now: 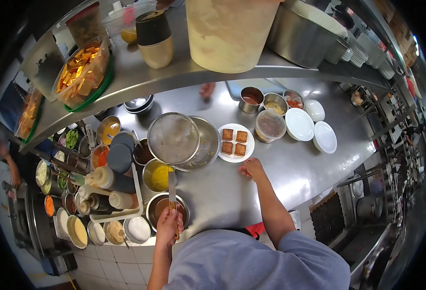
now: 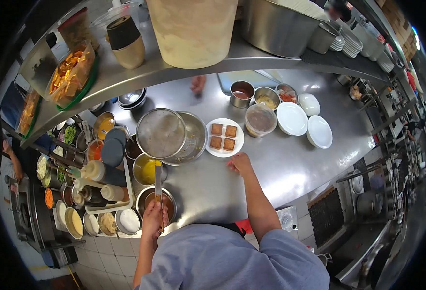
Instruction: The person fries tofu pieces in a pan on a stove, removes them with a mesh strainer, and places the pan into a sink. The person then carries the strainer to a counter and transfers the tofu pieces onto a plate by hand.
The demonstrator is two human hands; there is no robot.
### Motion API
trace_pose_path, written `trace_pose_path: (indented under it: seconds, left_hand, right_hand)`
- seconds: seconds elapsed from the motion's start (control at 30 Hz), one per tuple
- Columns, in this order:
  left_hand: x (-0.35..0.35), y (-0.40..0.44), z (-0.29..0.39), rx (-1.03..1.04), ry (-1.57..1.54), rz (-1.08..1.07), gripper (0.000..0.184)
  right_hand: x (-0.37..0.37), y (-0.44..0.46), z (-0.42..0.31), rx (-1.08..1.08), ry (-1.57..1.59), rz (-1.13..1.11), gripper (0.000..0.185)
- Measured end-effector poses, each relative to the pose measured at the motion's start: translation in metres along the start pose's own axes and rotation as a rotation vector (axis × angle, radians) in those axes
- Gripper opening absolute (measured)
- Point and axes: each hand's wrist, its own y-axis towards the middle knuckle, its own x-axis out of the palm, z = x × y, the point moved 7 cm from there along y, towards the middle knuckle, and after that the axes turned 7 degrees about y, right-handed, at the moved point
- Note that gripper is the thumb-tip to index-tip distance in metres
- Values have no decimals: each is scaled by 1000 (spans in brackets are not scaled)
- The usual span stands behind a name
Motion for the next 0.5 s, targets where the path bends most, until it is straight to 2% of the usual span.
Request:
trace_pose_path:
  seconds: [0.23,0.3,0.43,0.5]
  left_hand:
    - [-1,-2,-1,4,-14,15,26]
    - [-1,-3,-1,12,-21,16,26]
    - [0,-6,1,12,-42,27,26]
    - [1,-9,2,35,-29,26,25]
  right_hand:
    - [33,35,-32,-45,80,-64,14]
    - [41,44,-35,6,87,-77,14]
    - [37,32,-30,2,-5,-118,14]
    - [34,11,-17,17,47,-224,15]
